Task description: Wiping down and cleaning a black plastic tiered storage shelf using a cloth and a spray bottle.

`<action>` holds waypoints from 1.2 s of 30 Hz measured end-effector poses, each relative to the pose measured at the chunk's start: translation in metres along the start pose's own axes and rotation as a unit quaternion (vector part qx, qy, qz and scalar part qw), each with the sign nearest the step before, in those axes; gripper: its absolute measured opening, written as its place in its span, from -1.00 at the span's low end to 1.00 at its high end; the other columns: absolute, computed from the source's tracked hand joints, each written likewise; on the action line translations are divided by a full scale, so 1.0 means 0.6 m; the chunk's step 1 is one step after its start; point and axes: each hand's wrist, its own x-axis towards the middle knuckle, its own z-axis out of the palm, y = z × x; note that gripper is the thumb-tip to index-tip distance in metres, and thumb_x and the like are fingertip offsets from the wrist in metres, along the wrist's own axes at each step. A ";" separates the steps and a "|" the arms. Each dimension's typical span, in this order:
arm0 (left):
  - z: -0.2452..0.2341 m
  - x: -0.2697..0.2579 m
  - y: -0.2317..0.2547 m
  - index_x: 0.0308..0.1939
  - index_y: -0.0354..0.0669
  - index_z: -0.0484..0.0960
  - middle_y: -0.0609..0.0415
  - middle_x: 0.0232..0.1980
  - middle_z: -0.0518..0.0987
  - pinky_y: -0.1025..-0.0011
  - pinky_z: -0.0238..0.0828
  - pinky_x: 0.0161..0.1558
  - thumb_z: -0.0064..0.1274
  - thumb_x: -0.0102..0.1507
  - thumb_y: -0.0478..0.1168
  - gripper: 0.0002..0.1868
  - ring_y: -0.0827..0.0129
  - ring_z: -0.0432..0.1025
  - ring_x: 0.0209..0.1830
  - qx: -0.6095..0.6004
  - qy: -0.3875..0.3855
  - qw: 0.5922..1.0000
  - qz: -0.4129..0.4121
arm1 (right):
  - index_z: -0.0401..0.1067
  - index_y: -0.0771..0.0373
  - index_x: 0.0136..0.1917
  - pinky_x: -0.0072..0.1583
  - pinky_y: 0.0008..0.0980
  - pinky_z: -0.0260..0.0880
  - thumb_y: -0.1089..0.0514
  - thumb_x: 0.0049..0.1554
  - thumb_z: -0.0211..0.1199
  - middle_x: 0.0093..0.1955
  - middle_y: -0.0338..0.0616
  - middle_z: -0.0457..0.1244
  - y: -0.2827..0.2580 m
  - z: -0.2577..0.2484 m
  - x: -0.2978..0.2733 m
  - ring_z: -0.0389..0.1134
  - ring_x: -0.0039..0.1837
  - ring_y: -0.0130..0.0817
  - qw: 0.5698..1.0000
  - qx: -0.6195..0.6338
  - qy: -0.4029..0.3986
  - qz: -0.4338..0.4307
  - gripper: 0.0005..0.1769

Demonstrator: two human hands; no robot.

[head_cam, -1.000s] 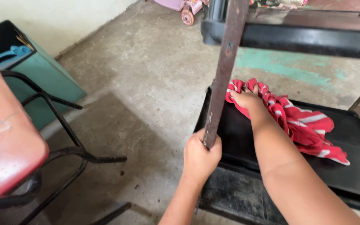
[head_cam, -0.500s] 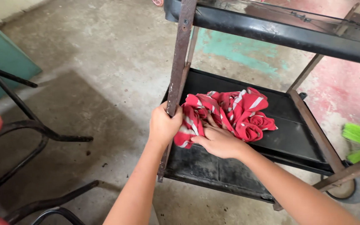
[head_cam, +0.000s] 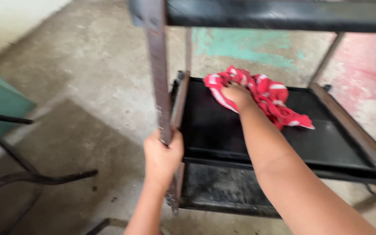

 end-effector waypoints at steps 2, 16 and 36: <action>-0.005 0.001 0.005 -0.48 -0.35 0.52 -0.11 -0.65 0.43 0.28 0.35 -0.49 0.06 0.25 -0.21 -0.73 0.38 0.34 -0.64 0.007 0.004 1.000 0.002 | -0.06 -0.02 0.67 0.62 0.15 -0.68 -0.55 0.19 -0.40 0.75 -0.10 -0.38 -0.056 -0.035 -0.070 -0.61 0.74 0.14 0.998 -0.006 -0.062 -0.023 -0.03; -0.003 -0.022 0.021 -0.47 -0.42 0.46 -0.17 -0.63 0.41 0.24 0.31 -0.44 0.05 0.23 -0.22 -0.71 0.31 0.25 -0.64 0.027 0.011 0.999 -0.014 | 0.13 -0.06 0.58 0.51 -0.09 0.07 -0.31 0.28 -0.37 0.56 0.23 0.03 0.331 -0.080 -0.545 0.10 0.55 0.14 0.996 -0.078 -0.017 0.047 -0.28; 0.015 0.001 -0.019 -0.46 -0.31 0.61 -0.17 -0.62 0.50 0.25 0.40 -0.43 0.12 0.12 -0.21 -0.81 0.14 0.46 -0.64 0.056 0.059 0.997 0.014 | 0.34 0.34 0.45 0.52 -0.15 0.11 -0.45 0.24 -0.10 0.51 0.20 0.18 0.474 -0.068 -0.051 0.16 0.57 0.03 0.974 0.122 0.050 0.187 -0.10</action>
